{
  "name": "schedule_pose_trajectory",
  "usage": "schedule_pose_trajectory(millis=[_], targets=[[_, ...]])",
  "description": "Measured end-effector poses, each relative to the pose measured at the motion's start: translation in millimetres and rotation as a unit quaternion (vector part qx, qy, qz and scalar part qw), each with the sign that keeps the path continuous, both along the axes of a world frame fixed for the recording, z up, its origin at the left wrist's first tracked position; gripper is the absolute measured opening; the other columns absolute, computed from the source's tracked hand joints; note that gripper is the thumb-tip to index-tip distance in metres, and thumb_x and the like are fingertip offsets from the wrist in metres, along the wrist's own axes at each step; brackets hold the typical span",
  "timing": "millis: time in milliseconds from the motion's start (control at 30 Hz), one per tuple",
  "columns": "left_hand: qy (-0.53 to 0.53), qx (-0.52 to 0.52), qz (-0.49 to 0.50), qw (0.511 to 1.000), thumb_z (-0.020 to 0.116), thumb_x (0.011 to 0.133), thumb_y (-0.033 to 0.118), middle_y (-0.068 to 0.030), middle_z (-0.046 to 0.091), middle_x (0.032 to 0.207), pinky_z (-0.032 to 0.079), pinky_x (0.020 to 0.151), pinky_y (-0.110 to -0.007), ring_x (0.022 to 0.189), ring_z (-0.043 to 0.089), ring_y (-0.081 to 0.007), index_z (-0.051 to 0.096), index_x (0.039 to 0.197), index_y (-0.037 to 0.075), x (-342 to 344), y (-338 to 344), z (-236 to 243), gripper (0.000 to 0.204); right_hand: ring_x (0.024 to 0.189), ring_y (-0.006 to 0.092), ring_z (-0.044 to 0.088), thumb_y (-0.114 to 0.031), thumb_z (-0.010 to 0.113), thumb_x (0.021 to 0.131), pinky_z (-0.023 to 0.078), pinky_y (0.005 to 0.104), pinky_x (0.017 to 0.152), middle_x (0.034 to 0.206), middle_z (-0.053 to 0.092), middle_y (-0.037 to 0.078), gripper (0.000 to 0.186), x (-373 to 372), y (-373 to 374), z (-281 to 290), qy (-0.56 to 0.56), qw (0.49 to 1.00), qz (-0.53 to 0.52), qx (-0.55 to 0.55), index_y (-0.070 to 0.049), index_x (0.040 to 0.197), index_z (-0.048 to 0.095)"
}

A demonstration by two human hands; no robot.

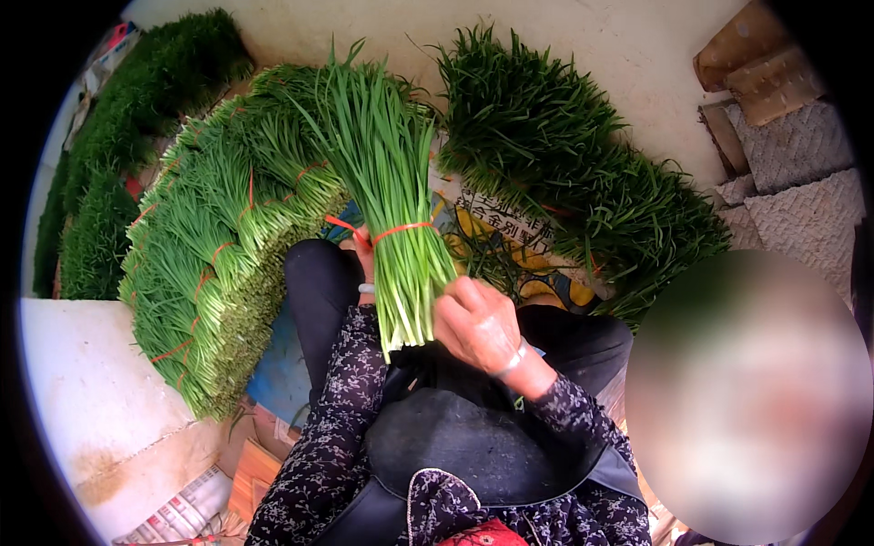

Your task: The person bundles chives by hand, gathering bunches and wrapping them with red ties before stacking the bundles on the floor.

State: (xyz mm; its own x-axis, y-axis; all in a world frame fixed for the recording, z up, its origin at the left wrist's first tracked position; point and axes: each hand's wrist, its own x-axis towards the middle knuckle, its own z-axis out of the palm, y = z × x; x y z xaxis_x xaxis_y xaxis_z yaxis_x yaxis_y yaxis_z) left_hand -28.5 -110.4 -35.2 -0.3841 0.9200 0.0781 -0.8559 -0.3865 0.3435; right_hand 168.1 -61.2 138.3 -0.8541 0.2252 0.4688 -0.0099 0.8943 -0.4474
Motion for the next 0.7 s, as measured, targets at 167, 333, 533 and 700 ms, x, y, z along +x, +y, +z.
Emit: schedule_pose_trajectory(millis=[167, 333, 533, 700], targets=[[-0.017, 0.024, -0.034, 0.999, 0.055, 0.077, 0.077, -0.0276, 0.052, 0.129, 0.051, 0.094, -0.051, 0.115, 0.056, -0.0389, 0.030, 0.143, -0.009, -12, -7, -6, 0.112, 0.059, 0.0297, 0.059, -0.014, 0.065, 0.076, 0.047, 0.0397, 0.050, 0.074, 0.054, 0.010, 0.012, 54, -28, 7, -0.203, 0.952, 0.170, -0.156, -0.007, 0.076, 0.054], [-0.099, 0.215, -0.202, 0.950, 0.073, 0.073, 0.064, -0.0288, 0.044, 0.136, 0.045, 0.102, -0.054, 0.129, 0.044, -0.0402, 0.023, 0.144, -0.008, -12, 22, 14, 0.113, 0.072, 0.0343, 0.065, -0.041, 0.068, 0.086, 0.051, 0.0434, 0.062, 0.079, 0.066, 0.014, 0.037, 96, 7, -8, -0.428, 0.881, -0.014, -0.203, -0.005, 0.090, 0.064], [-0.076, 0.229, -0.269, 0.932, 0.078, 0.073, 0.059, -0.0286, 0.041, 0.139, 0.043, 0.105, -0.055, 0.133, 0.039, -0.0407, 0.021, 0.145, -0.008, -16, 56, 30, 0.113, 0.069, 0.0207, 0.068, -0.035, 0.071, 0.085, 0.054, 0.0347, 0.064, 0.084, 0.068, 0.013, 0.049, 48, -5, -39, -0.214, 0.781, 0.026, -0.587, 0.004, 0.111, 0.057], [-0.044, 0.198, -0.295, 0.934, 0.077, 0.073, 0.059, -0.0286, 0.041, 0.140, 0.043, 0.105, -0.055, 0.133, 0.040, -0.0410, 0.021, 0.145, -0.008, 16, 96, 55, 0.112, 0.074, 0.0268, 0.070, -0.021, 0.060, 0.087, 0.054, 0.0391, 0.065, 0.083, 0.070, 0.016, 0.024, 74, -13, -76, -0.241, 0.887, -0.006, -0.394, 0.000, 0.098, 0.066]])
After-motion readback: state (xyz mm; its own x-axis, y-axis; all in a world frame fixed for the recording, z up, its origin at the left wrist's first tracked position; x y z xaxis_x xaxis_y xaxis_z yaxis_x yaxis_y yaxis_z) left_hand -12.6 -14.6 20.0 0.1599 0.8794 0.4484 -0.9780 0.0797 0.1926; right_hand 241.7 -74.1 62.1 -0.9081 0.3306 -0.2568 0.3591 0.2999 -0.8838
